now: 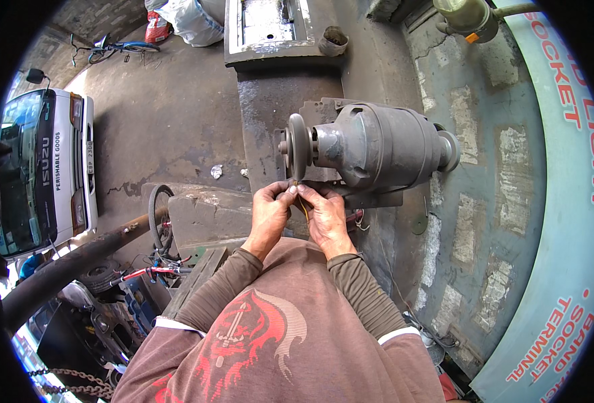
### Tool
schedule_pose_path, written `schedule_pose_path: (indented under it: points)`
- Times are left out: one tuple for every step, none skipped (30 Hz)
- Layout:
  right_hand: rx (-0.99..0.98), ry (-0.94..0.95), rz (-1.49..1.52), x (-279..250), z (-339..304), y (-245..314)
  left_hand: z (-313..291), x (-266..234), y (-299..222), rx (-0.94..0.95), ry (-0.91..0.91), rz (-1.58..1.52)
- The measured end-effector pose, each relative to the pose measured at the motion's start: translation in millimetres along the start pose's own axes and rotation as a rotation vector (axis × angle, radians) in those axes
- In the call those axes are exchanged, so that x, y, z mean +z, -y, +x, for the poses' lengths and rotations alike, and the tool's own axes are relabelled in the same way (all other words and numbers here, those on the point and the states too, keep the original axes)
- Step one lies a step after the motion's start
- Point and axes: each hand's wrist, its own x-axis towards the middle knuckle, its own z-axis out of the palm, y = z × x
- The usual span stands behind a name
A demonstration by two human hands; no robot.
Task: The person removes a vehicle light cover using a screwdriver and pliers, then uses a bench grinder to smooth a small metal component. The person handles wires and small parts throughout the process.
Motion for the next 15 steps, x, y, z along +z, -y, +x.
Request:
schedule_pose_path:
  points:
    - [0.002,-0.019,-0.020,-0.4,-0.1,0.1,0.6,0.7,0.2,-0.006,0.000,-0.005]
    - [0.001,-0.023,-0.027,-0.6,0.0,0.3,1.0,1.3,0.5,-0.021,0.003,-0.010]
    - [-0.001,-0.027,-0.034,-0.4,0.1,0.7,1.5,1.9,0.7,-0.015,0.001,-0.018]
    - [0.006,-0.040,-0.004,-0.1,0.0,1.0,1.8,2.3,1.1,-0.017,0.003,-0.026]
    - [0.013,-0.053,0.026,0.6,0.1,1.6,2.1,2.5,1.3,-0.034,0.000,-0.027]
    - [0.028,-0.083,0.049,1.5,0.1,2.1,2.2,2.6,1.6,-0.024,0.004,-0.043]
    - [0.022,-0.070,0.047,2.4,-0.1,2.4,2.3,2.3,1.9,-0.030,0.004,-0.053]
    - [0.026,-0.075,0.037,3.4,-0.2,2.7,2.2,1.9,2.1,-0.036,0.004,-0.062]
    - [0.029,-0.080,0.028,4.2,-0.5,2.7,2.1,1.4,2.4,-0.031,0.001,-0.078]
    - [0.026,-0.081,0.033,5.0,-0.6,2.5,2.2,0.9,2.3,-0.027,-0.001,-0.093]
    - [0.024,-0.082,0.038,5.4,-0.7,2.0,2.1,0.4,2.5,-0.032,0.000,-0.110]
    - [0.021,-0.083,0.043,5.5,-0.6,1.4,2.3,0.2,2.5,-0.019,0.003,-0.102]
    - [0.014,-0.085,0.039,5.4,-0.1,0.9,2.7,0.2,2.4,-0.015,0.009,-0.095]
    - [0.008,-0.086,0.033,4.7,0.1,-0.2,2.9,0.3,2.7,-0.026,0.001,-0.081]
    - [0.003,-0.086,0.028,4.0,0.8,-1.0,3.3,0.8,2.7,-0.019,0.017,-0.082]
